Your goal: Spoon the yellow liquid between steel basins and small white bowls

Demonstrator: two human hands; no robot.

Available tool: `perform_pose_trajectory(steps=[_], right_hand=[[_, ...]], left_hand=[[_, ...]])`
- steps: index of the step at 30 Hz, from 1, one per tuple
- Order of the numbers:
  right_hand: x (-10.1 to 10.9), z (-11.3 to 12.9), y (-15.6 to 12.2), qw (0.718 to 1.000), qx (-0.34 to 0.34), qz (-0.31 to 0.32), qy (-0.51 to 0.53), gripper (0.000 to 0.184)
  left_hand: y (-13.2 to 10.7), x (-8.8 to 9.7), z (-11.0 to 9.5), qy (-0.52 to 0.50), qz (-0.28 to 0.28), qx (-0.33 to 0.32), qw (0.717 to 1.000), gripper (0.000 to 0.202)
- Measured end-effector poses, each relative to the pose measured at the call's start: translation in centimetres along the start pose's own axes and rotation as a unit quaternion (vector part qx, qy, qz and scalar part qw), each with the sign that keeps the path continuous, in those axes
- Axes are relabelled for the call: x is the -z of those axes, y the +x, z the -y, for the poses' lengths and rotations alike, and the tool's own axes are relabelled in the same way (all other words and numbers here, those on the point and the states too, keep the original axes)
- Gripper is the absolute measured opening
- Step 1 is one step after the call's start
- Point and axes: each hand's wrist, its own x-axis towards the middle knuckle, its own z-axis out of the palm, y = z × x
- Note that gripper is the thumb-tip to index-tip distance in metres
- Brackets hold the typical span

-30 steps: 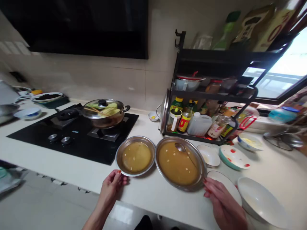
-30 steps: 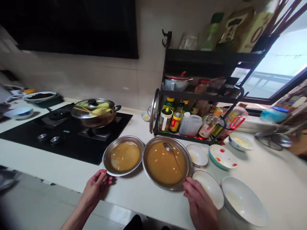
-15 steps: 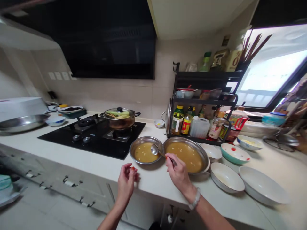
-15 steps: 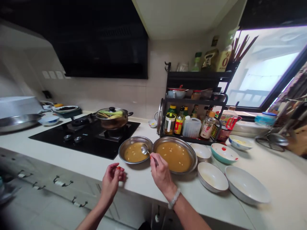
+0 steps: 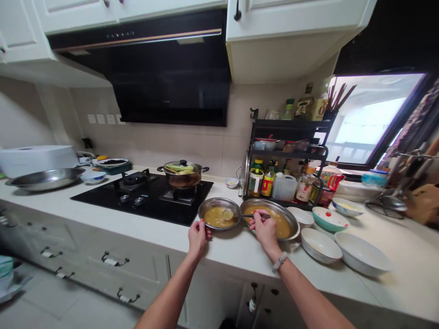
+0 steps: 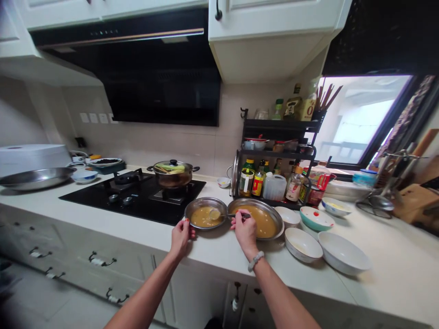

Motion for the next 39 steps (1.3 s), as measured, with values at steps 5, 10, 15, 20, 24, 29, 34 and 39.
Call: perform_pose_trajectory(steps=[5,10,15,20,24,29,34,39], right_hand=[[0.0,0.4,0.1,1.000,-0.009,-0.010,0.009,0.045],[-0.5,0.4,0.6,0.995,-0.060,-0.034,0.078,0.035],[0.4,1.8,1.1,0.989,-0.060,-0.046,0.129,0.027],[3.7,3.6,2.7,0.989,-0.027,-0.086,0.120,0.030],[7.0,4.1,3.5,0.993,0.022,-0.107,0.046,0.038],[10.0,3.4,2.1,0.984,0.102,-0.042,-0.142,0.038],[11.4,3.0,0.0,0.916,0.295,0.080,-0.260,0.022],[9.5,4.1,-1.1,0.840,0.447,0.135,-0.277,0.024]], left_hand=[[-0.3,-0.1,0.0,0.022,0.022,-0.011,0.999,0.041],[0.0,0.1,0.4,0.044,0.025,-0.024,0.998,0.042],[-0.2,0.3,0.2,0.055,0.020,-0.033,0.998,0.039],[-0.6,0.4,-0.2,0.060,-0.006,-0.034,0.998,0.036],[-0.8,0.6,0.0,0.054,-0.048,-0.056,0.996,0.032],[-1.5,0.7,-0.6,0.149,-0.097,-0.120,0.977,0.025],[-4.6,-1.8,-3.1,0.185,-0.040,-0.270,0.944,0.018],[-8.1,-5.5,-6.0,0.188,0.186,-0.356,0.896,0.014]])
